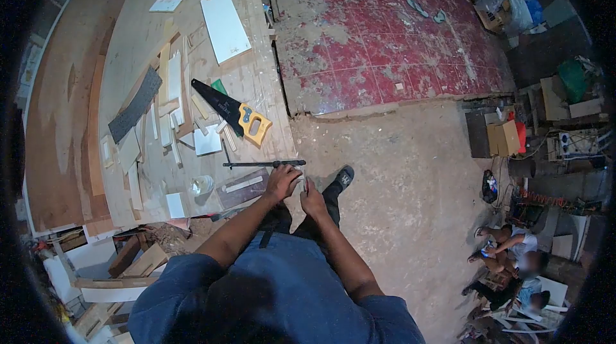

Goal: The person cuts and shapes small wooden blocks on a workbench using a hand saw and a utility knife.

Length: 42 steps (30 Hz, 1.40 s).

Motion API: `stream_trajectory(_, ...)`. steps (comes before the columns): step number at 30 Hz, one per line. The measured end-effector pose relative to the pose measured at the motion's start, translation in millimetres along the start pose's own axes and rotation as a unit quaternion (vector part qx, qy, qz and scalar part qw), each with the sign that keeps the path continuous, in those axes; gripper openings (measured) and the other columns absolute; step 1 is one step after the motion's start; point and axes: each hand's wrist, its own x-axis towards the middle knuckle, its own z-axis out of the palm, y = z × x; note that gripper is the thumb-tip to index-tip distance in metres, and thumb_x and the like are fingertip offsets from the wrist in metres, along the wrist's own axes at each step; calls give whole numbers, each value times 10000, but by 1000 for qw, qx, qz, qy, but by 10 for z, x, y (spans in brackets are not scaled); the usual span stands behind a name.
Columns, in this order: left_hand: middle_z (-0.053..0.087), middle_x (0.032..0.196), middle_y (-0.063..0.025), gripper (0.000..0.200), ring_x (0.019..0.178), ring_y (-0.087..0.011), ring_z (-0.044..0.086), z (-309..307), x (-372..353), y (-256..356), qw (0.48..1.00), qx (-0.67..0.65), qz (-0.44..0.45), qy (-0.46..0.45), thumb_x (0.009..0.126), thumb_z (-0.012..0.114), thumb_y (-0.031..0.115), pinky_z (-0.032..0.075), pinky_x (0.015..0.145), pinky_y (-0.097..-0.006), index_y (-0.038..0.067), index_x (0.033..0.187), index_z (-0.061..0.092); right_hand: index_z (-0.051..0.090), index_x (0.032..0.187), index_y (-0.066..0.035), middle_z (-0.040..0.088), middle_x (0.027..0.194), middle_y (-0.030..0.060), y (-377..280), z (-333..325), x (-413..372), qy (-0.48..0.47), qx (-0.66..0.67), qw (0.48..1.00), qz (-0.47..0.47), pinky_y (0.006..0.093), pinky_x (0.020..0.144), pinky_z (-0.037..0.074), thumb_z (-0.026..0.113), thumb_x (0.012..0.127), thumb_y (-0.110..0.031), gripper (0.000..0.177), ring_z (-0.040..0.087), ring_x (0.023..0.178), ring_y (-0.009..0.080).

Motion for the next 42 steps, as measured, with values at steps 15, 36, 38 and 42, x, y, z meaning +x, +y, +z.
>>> stream_trajectory(15,597,1008,-101,244,916,-294,576,13,8,-117,996,16,82,26,842,620,175,453,778,-426,108,1073,657,315,1472,-106,577,1195,323,180,-30,-82,26,16,999,-33,495,985,435,510,879,-207,633,561,1124,466)
stream_trajectory(36,570,978,-103,228,890,-315,567,69,-4,-113,994,20,93,62,827,642,190,453,734,-447,106,1039,636,244,1498,-58,544,1259,331,-404,-221,-220,-58,16,997,39,452,994,441,546,828,-188,746,574,1129,456)
stream_trajectory(38,575,983,-97,233,891,-310,568,19,1,-81,996,22,79,41,827,643,193,451,727,-448,111,1045,639,306,1460,-67,591,1200,294,-418,-233,-197,-62,29,997,48,439,963,469,543,829,-189,685,613,1079,419)
stream_trajectory(42,584,991,-85,239,911,-297,572,-10,19,-45,999,27,45,7,832,639,195,445,725,-444,133,1063,652,375,1392,-71,628,1068,229,-98,-106,83,-57,-14,998,18,435,750,559,523,837,-163,581,682,861,360)
